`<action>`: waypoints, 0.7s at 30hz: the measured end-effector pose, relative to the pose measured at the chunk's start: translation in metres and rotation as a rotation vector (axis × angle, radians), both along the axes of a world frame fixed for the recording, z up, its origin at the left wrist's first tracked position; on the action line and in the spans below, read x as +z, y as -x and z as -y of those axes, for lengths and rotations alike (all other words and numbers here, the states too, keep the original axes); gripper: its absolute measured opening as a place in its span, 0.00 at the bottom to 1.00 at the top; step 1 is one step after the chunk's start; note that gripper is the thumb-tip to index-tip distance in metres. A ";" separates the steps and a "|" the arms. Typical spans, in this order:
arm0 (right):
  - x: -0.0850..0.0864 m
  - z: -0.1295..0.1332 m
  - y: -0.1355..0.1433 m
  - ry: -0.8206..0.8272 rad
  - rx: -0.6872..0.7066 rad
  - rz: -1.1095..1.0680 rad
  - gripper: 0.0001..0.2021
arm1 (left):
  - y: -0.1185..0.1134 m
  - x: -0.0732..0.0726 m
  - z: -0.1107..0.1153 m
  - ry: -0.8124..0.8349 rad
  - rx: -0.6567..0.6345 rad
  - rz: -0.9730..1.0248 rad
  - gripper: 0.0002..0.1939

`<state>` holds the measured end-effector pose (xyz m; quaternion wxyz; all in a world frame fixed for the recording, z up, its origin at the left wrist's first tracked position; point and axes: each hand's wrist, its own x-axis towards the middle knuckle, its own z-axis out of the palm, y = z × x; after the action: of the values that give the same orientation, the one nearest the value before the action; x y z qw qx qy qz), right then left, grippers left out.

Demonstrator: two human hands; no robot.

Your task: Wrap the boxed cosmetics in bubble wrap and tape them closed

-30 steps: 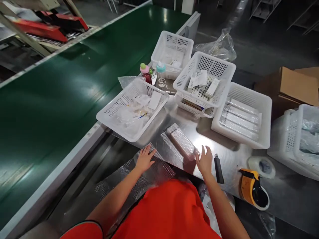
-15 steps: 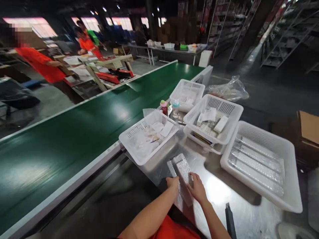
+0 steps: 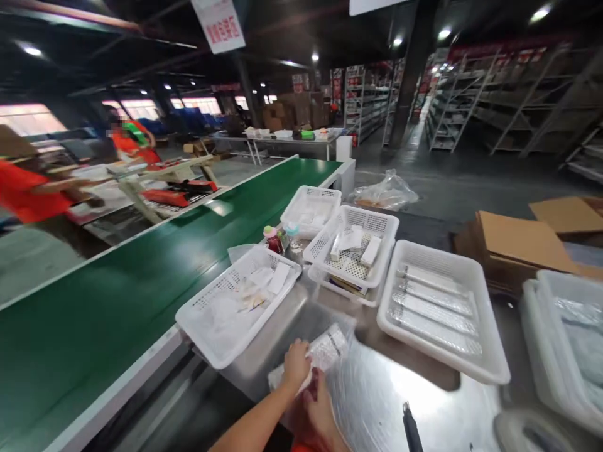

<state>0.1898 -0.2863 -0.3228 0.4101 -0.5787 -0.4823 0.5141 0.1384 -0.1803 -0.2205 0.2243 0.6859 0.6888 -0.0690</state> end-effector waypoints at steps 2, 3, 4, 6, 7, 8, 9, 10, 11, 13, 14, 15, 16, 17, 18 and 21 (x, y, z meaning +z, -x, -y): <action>0.011 0.017 0.004 0.077 -0.077 -0.123 0.30 | 0.010 0.007 0.004 0.019 -0.229 -0.010 0.12; 0.017 0.027 -0.003 0.096 -0.131 -0.152 0.30 | 0.015 0.008 0.010 0.028 -0.331 -0.017 0.12; 0.024 0.039 -0.017 0.098 -0.211 -0.130 0.29 | 0.020 0.006 0.017 0.022 -0.419 -0.035 0.13; 0.037 0.072 -0.062 0.115 -0.477 0.074 0.27 | 0.031 -0.002 0.036 -0.079 -0.574 -0.091 0.16; 0.043 0.094 -0.090 0.144 -0.653 0.250 0.26 | 0.037 -0.008 0.047 -0.159 -0.642 -0.111 0.18; 0.049 0.118 -0.118 0.206 -0.821 0.453 0.26 | 0.043 -0.013 0.057 -0.231 -0.696 -0.118 0.19; 0.056 0.142 -0.145 0.300 -0.961 0.648 0.28 | 0.048 -0.018 0.066 -0.289 -0.728 -0.117 0.20; 0.062 0.164 -0.169 0.424 -1.090 0.823 0.29 | 0.053 -0.022 0.074 -0.326 -0.746 -0.107 0.20; 0.067 0.184 -0.189 0.550 -1.159 0.953 0.29 | 0.057 -0.025 0.081 -0.356 -0.753 -0.095 0.20; 0.074 0.210 -0.220 0.779 -1.044 1.072 0.29 | 0.062 -0.026 0.087 -0.432 -0.767 -0.066 0.20; 0.075 0.217 -0.230 0.871 -0.931 1.077 0.27 | 0.064 -0.025 0.088 -0.482 -0.776 -0.057 0.20; 0.076 0.222 -0.238 0.935 -0.816 1.064 0.23 | 0.066 -0.024 0.087 -0.527 -0.787 -0.054 0.19; 0.076 0.224 -0.245 0.979 -0.724 1.047 0.20 | 0.067 -0.023 0.086 -0.554 -0.796 -0.058 0.20; 0.076 0.226 -0.250 1.005 -0.664 1.033 0.19 | 0.068 -0.022 0.084 -0.569 -0.800 -0.066 0.21; 0.076 0.228 -0.253 1.014 -0.633 1.028 0.18 | 0.070 -0.022 0.082 -0.572 -0.801 -0.071 0.22; 0.083 0.238 -0.250 0.988 -0.583 1.034 0.21 | 0.074 -0.026 0.078 -0.554 -0.785 0.009 0.21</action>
<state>0.4403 -0.5247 -0.2397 -0.0543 -0.9648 -0.1549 0.2053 0.0649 -0.2581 -0.2460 -0.0068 0.9284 0.3693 0.0407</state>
